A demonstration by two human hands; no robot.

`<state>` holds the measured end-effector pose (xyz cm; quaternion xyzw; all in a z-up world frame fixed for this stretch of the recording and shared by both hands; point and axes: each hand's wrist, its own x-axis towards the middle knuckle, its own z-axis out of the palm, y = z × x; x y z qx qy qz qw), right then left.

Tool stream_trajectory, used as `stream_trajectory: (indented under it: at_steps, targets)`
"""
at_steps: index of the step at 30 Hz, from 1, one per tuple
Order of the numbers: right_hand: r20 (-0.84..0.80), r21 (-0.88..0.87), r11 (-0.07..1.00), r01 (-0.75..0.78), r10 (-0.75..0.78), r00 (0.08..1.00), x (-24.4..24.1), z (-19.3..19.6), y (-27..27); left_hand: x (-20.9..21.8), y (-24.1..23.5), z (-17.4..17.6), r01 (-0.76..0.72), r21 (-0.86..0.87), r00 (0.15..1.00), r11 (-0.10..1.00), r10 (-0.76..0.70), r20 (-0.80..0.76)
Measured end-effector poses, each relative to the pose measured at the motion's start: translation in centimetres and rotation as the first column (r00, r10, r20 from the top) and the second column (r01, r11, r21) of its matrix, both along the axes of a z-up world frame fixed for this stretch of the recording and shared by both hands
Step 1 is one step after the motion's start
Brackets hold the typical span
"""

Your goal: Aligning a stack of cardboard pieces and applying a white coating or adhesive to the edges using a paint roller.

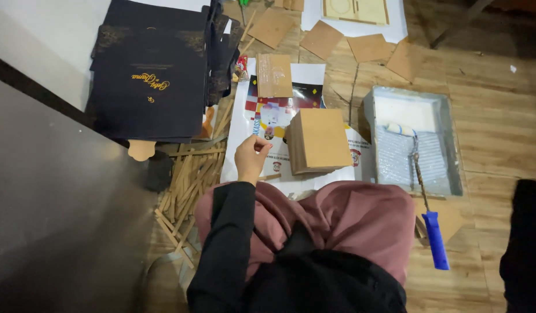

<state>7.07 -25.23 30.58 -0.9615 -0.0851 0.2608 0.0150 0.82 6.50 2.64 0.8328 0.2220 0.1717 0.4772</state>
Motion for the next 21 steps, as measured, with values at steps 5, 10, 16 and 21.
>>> stream_trajectory:
  at_steps: [5,10,16,21]
  targets:
    - [-0.280,-0.108,0.945,-0.309,0.269,0.921,0.4,-5.8,7.6,-0.6,0.0,2.2,0.009,-0.123,0.999,0.992,-0.014,-0.034]
    - [-0.232,-0.098,0.702,-0.705,0.673,0.702,-3.0,-11.3,10.0,0.3,0.0,0.1,-0.028,-0.061,0.999,0.998,0.026,-0.037]
    - [-0.218,0.020,0.887,-0.461,0.454,0.864,-2.4,-8.2,9.2,0.4,-0.2,1.9,0.017,-0.073,1.000,0.997,-0.016,0.012]
    - [-0.126,0.038,0.989,-0.141,0.145,0.981,-0.2,-8.7,3.9,1.2,0.2,0.1,0.000,-0.047,0.999,0.999,0.002,0.048]
